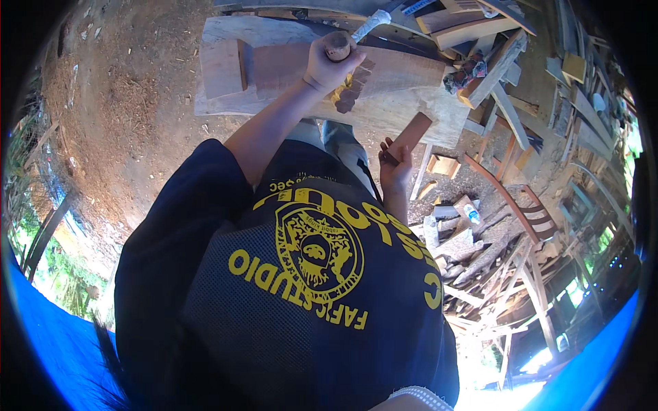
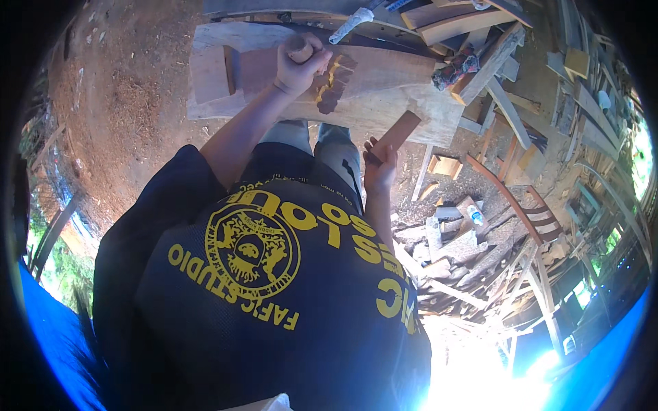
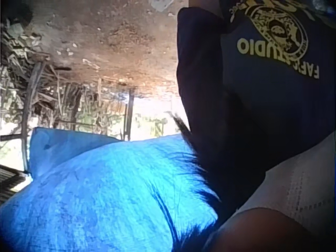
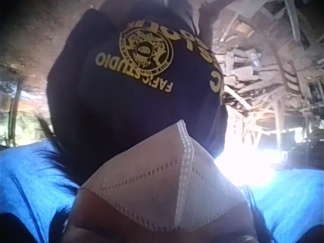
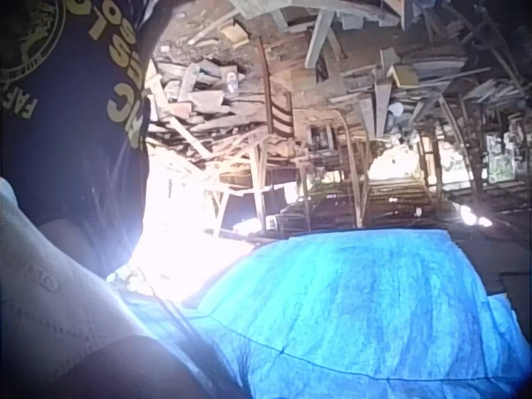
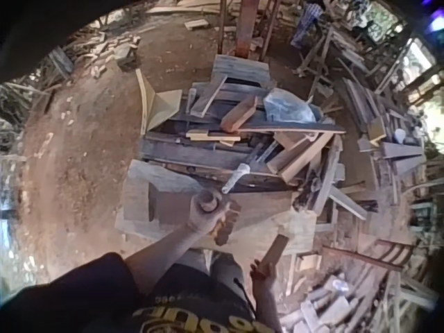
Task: Manually sawing and chiseling a piece of wood at a workbench.
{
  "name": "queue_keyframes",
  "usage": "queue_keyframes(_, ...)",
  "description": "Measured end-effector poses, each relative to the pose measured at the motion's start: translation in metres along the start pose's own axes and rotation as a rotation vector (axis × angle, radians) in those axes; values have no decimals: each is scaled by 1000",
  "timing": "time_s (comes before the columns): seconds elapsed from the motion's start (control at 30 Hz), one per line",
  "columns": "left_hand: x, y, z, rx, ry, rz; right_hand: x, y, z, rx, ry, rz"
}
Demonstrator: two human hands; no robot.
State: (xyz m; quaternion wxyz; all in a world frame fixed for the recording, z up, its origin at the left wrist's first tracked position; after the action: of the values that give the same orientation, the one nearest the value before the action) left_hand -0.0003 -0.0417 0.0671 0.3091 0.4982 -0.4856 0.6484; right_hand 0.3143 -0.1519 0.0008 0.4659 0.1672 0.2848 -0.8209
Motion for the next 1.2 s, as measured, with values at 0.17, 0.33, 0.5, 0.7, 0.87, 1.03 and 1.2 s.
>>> queue_keyframes(0.17, 1, 0, -4, -200, -22, 48, 16, 1, 5, 2, -36, -12)
queue_keyframes(0.33, 4, -12, -6, -341, -110, -103, 21, 6, 5, -5, -58, -41)
queue_keyframes(0.5, 6, -28, -7, -438, -175, -233, 15, 7, 8, -5, 7, 12)
queue_keyframes(0.7, 2, -33, -13, -472, -133, -233, 12, 6, 13, 31, 23, 30)
queue_keyframes(0.87, 2, -33, -14, -466, -155, -248, 15, 7, 14, 39, -14, 31)
queue_keyframes(1.03, 1, -34, -13, -457, -134, -264, 15, 5, 12, 6, 3, 20)
queue_keyframes(1.2, -1, -34, -16, -470, -84, -239, 14, 2, 12, 32, 12, 27)
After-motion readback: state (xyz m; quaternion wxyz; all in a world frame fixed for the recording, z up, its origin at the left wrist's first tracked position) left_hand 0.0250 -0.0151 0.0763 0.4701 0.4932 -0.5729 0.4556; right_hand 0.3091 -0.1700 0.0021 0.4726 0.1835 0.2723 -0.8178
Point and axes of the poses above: each hand's wrist, its own z-axis away from the middle knuckle, its own y-axis out of the back of the hand, x = y × z, the point moved 3 cm from there along -z, towards the middle knuckle, and after that the axes turned 2 degrees about -x, right-handed, at the moved point
